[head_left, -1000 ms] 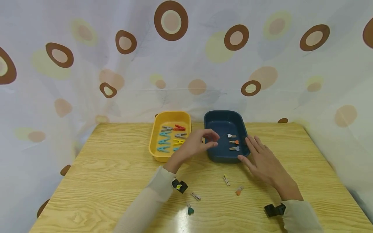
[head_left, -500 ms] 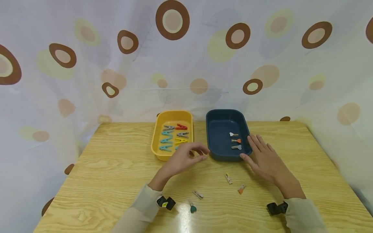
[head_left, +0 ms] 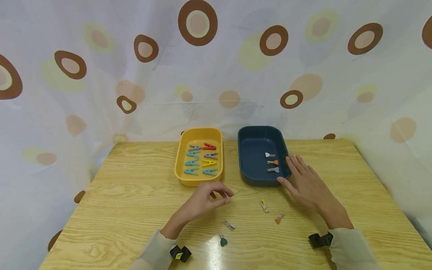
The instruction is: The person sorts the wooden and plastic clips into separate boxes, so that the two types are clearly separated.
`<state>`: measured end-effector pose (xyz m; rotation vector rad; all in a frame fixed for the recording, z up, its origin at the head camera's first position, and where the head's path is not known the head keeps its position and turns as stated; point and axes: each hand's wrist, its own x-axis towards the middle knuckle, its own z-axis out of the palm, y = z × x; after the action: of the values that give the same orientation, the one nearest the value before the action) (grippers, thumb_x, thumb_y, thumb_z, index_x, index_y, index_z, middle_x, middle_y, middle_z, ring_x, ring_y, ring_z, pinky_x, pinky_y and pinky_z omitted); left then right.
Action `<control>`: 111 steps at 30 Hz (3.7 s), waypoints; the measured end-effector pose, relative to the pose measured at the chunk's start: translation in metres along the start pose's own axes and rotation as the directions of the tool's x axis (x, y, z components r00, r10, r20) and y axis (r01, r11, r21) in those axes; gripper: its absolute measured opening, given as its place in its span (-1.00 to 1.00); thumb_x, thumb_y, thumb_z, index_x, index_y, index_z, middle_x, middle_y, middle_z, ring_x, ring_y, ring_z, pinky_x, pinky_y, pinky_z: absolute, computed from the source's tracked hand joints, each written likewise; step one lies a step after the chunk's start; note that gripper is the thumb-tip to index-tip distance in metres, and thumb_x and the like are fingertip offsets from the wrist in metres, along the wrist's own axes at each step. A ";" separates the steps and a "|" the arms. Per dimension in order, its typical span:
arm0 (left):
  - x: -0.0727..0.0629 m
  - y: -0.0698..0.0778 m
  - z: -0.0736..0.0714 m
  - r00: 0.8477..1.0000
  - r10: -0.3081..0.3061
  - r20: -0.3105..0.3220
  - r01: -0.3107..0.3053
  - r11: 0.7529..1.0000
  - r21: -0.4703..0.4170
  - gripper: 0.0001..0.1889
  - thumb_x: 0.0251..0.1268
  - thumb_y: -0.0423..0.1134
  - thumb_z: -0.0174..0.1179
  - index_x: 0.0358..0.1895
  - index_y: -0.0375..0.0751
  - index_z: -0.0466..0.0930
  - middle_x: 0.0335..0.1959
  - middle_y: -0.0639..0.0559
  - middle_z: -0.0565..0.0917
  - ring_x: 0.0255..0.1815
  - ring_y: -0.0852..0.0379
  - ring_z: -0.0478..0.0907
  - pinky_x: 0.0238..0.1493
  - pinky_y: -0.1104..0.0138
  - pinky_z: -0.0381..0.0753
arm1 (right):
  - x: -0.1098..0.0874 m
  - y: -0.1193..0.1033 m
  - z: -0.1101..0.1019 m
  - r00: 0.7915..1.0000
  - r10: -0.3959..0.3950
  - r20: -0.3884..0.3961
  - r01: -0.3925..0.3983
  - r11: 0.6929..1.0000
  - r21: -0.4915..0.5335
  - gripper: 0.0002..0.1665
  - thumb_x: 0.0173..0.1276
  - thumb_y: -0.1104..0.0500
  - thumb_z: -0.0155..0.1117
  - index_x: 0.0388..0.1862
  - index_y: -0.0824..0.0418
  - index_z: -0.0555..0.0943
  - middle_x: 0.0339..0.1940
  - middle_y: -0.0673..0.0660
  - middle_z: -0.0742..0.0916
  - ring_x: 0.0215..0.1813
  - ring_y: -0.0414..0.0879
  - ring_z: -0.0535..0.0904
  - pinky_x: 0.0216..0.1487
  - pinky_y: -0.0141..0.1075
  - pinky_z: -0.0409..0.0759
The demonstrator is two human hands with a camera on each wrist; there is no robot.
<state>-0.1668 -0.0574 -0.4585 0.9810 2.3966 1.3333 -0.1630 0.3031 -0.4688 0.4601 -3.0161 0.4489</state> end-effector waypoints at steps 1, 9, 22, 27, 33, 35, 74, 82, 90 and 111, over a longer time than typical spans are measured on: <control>-0.001 -0.001 0.001 1.000 -0.002 0.004 0.002 1.000 0.003 -0.82 0.45 -0.27 0.31 0.02 -0.20 0.76 -0.07 0.04 0.77 -0.10 0.20 0.65 -0.10 0.24 0.64 | 0.000 0.000 0.000 1.000 0.001 0.000 -0.001 1.000 0.000 0.02 0.63 -0.30 -0.06 0.67 0.38 -0.04 0.68 0.38 0.08 0.67 0.31 -0.12 0.48 0.38 0.04; -0.011 -0.005 0.008 0.999 -0.031 0.039 0.031 1.000 0.001 -0.83 0.36 -0.33 0.38 -0.03 -0.24 0.77 -0.13 0.00 0.77 -0.15 0.17 0.66 -0.17 0.22 0.66 | -0.001 0.001 0.000 1.000 0.006 0.010 -0.006 1.000 0.013 0.02 0.63 -0.30 -0.06 0.67 0.38 -0.05 0.68 0.38 0.07 0.67 0.31 -0.14 0.49 0.37 0.03; -0.020 -0.011 0.020 0.993 -0.082 0.088 0.081 0.997 0.010 -0.89 0.31 -0.40 0.40 -0.13 -0.21 0.77 -0.24 0.02 0.76 -0.23 0.28 0.61 -0.13 0.33 0.63 | 0.001 0.000 -0.002 1.000 0.011 -0.001 -0.011 1.000 0.016 0.02 0.62 -0.31 -0.04 0.67 0.39 -0.02 0.68 0.37 0.09 0.67 0.30 -0.11 0.49 0.35 0.06; -0.024 -0.011 0.021 0.990 -0.095 0.104 0.093 0.995 0.017 -0.90 0.30 -0.41 0.40 -0.17 -0.20 0.77 -0.25 0.02 0.75 -0.25 0.34 0.58 -0.13 0.36 0.63 | 0.001 0.000 -0.002 1.000 0.011 -0.001 -0.011 1.000 0.015 0.02 0.61 -0.31 -0.04 0.67 0.38 -0.02 0.68 0.36 0.08 0.67 0.30 -0.11 0.50 0.33 0.06; -0.022 -0.011 0.024 0.990 -0.090 0.110 0.084 0.995 0.053 -0.91 0.28 -0.42 0.42 -0.23 -0.15 0.79 -0.30 0.14 0.74 -0.27 0.36 0.58 -0.15 0.42 0.61 | 0.001 0.001 -0.003 1.000 0.010 0.003 -0.011 1.000 0.026 0.02 0.62 -0.31 -0.04 0.67 0.38 -0.03 0.68 0.37 0.08 0.67 0.31 -0.11 0.50 0.33 0.06; -0.022 -0.011 0.025 0.990 -0.089 0.110 0.081 0.994 0.073 -0.91 0.26 -0.40 0.44 -0.26 -0.12 0.80 -0.32 0.20 0.72 -0.29 0.34 0.57 -0.18 0.44 0.58 | 0.001 0.001 -0.003 1.000 0.010 0.005 -0.010 1.000 0.027 0.02 0.62 -0.30 -0.04 0.67 0.39 -0.03 0.68 0.37 0.07 0.67 0.31 -0.11 0.50 0.34 0.05; -0.020 -0.004 0.021 0.997 -0.031 -0.067 0.034 0.998 0.054 -0.91 0.37 -0.31 0.38 -0.23 0.02 0.74 -0.28 0.27 0.69 -0.23 0.29 0.60 -0.17 0.26 0.65 | 0.001 0.001 -0.002 1.000 -0.002 -0.002 0.002 0.999 0.041 0.03 0.62 -0.29 -0.01 0.67 0.40 -0.04 0.67 0.40 0.08 0.67 0.33 -0.13 0.53 0.28 0.04; -0.017 -0.001 0.017 0.995 -0.022 -0.093 0.026 0.999 0.047 -0.90 0.37 -0.34 0.37 -0.24 0.00 0.74 -0.28 0.26 0.71 -0.24 0.29 0.61 -0.20 0.20 0.65 | 0.001 -0.002 -0.003 1.000 0.003 -0.008 -0.003 0.999 0.046 0.04 0.61 -0.30 0.00 0.66 0.40 -0.02 0.67 0.39 0.09 0.66 0.34 -0.09 0.54 0.27 0.03; 0.000 0.010 0.013 0.988 0.008 -0.154 0.000 0.999 0.052 -0.90 0.37 -0.31 0.38 -0.20 0.04 0.75 -0.27 0.28 0.69 -0.24 0.30 0.60 -0.21 0.28 0.60 | 0.001 -0.001 -0.004 1.000 0.004 -0.008 -0.003 0.999 0.041 0.03 0.61 -0.30 -0.01 0.66 0.40 -0.02 0.68 0.38 0.08 0.66 0.34 -0.10 0.53 0.27 0.04; 0.091 0.033 0.003 0.971 -0.003 -0.240 -0.009 0.999 -0.052 -0.95 0.44 -0.29 0.32 -0.14 -0.10 0.74 -0.24 0.13 0.72 -0.23 0.23 0.61 -0.16 0.35 0.64 | 0.001 -0.002 -0.002 1.000 0.020 -0.013 -0.019 0.999 0.032 0.05 0.59 -0.33 -0.01 0.67 0.39 0.00 0.67 0.37 0.10 0.66 0.32 -0.09 0.52 0.28 0.07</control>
<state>-0.2191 0.0160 -0.4223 0.8527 2.5165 1.5900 -0.1635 0.3017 -0.4665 0.4281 -3.0071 0.4998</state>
